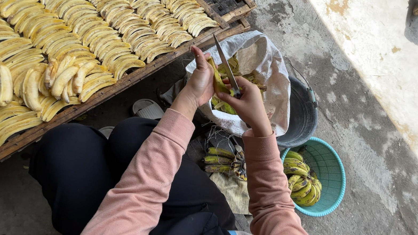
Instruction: The person sits on the ground peeling bananas with a knife, drops the peels into a sack, and arranges the peeled banana halves in rows on woven bamboo drying trays. They take whole bananas from a plastic basket, slice them lengthwise, and place the slices onto the trays.
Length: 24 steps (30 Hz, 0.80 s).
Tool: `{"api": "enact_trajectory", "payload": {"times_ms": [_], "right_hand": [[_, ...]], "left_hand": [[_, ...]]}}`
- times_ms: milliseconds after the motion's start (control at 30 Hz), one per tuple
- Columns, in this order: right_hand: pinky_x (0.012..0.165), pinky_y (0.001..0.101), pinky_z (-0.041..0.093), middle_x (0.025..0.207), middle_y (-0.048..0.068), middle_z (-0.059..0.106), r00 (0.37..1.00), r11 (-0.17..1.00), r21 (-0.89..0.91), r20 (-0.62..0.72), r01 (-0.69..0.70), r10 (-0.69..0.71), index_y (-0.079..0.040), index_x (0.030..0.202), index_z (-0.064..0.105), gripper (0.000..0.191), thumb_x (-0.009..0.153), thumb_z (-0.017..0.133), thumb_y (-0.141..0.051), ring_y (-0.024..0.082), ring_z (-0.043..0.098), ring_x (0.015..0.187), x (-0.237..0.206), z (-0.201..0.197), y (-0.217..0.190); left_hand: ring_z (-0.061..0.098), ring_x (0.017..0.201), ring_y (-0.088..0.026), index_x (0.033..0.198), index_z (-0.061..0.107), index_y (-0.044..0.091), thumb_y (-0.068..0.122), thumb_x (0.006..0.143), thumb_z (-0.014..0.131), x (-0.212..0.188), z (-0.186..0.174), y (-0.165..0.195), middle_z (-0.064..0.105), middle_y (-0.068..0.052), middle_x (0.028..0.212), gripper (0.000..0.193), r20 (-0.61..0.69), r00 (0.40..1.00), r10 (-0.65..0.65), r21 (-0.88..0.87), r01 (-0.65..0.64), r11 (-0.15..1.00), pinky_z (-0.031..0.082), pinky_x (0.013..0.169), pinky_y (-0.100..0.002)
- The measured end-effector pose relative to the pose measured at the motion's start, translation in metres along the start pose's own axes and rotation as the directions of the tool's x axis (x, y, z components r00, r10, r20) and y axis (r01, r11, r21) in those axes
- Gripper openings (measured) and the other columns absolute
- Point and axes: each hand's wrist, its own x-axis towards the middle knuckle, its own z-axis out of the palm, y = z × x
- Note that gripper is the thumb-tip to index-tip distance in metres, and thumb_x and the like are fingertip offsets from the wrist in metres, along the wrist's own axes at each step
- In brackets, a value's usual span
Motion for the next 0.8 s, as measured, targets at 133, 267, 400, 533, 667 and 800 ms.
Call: {"api": "enact_trajectory", "payload": {"times_ms": [133,267,400,533,667,800], "right_hand": [[0.062,0.0221,0.047,0.079,-0.004,0.067,0.991,0.997,-0.005,-0.113,-0.079,0.078,-0.002,0.099,0.071,0.009,0.092,0.073,-0.007,0.003,0.057,0.069,0.015,-0.009,0.002],[0.056,0.0204,0.039,0.079,-0.004,0.065,0.938,0.999,0.001,-0.344,-0.050,0.047,-0.002,0.100,0.072,0.005,0.098,0.071,-0.007,0.002,0.050,0.063,0.027,-0.032,0.003],[0.057,0.0200,0.038,0.079,-0.004,0.064,0.901,0.996,0.010,-0.426,-0.090,0.086,-0.002,0.102,0.071,0.006,0.097,0.071,-0.006,0.001,0.050,0.065,0.024,-0.051,0.004],[0.063,0.0229,0.047,0.080,0.003,0.070,0.878,0.957,-0.238,-0.478,-0.164,0.032,0.000,0.100,0.073,0.010,0.093,0.074,-0.008,0.005,0.059,0.068,0.010,-0.043,0.023],[0.070,0.0317,0.054,0.087,0.009,0.074,0.829,0.889,-0.387,-0.559,-0.245,-0.016,-0.001,0.098,0.072,0.012,0.092,0.074,-0.010,0.016,0.068,0.075,-0.001,-0.037,0.055],[0.076,0.0383,0.055,0.092,0.011,0.072,0.825,0.835,-0.480,-0.562,-0.270,-0.056,-0.001,0.101,0.072,0.018,0.092,0.077,-0.016,0.023,0.070,0.082,-0.005,-0.039,0.079]], "left_hand": [[0.046,0.118,-0.027,0.164,0.012,0.002,0.102,0.068,0.016,0.000,-0.006,0.003,0.042,-0.015,0.130,0.139,0.145,0.989,0.000,0.057,-0.008,0.998,0.040,0.111,-0.051],[0.056,0.103,-0.020,0.153,0.039,0.007,0.081,0.087,0.032,-0.004,-0.007,0.008,0.054,-0.008,0.115,0.099,0.130,0.992,-0.003,0.101,-0.010,0.995,0.053,0.089,-0.042],[0.059,0.097,-0.014,0.140,0.049,0.009,0.031,0.106,0.051,-0.006,0.002,0.014,0.054,-0.004,0.109,0.041,0.038,0.995,0.095,0.072,-0.098,0.993,0.064,0.080,-0.035],[0.061,0.101,-0.018,0.134,0.050,0.006,0.020,0.108,0.046,-0.004,0.009,0.022,0.056,-0.008,0.111,0.029,-0.128,0.948,0.291,0.058,-0.286,0.957,0.065,0.083,-0.038],[0.060,0.114,-0.018,0.139,0.047,0.006,0.016,0.113,0.046,-0.010,0.012,0.032,0.053,-0.010,0.128,0.028,-0.140,0.636,0.759,0.430,-0.651,0.626,0.058,0.099,-0.042],[0.059,0.118,-0.017,0.140,0.044,0.008,0.012,0.114,0.050,-0.024,0.020,0.045,0.045,-0.011,0.139,0.026,-0.011,0.354,0.935,0.604,-0.743,0.289,0.056,0.107,-0.045]]}}
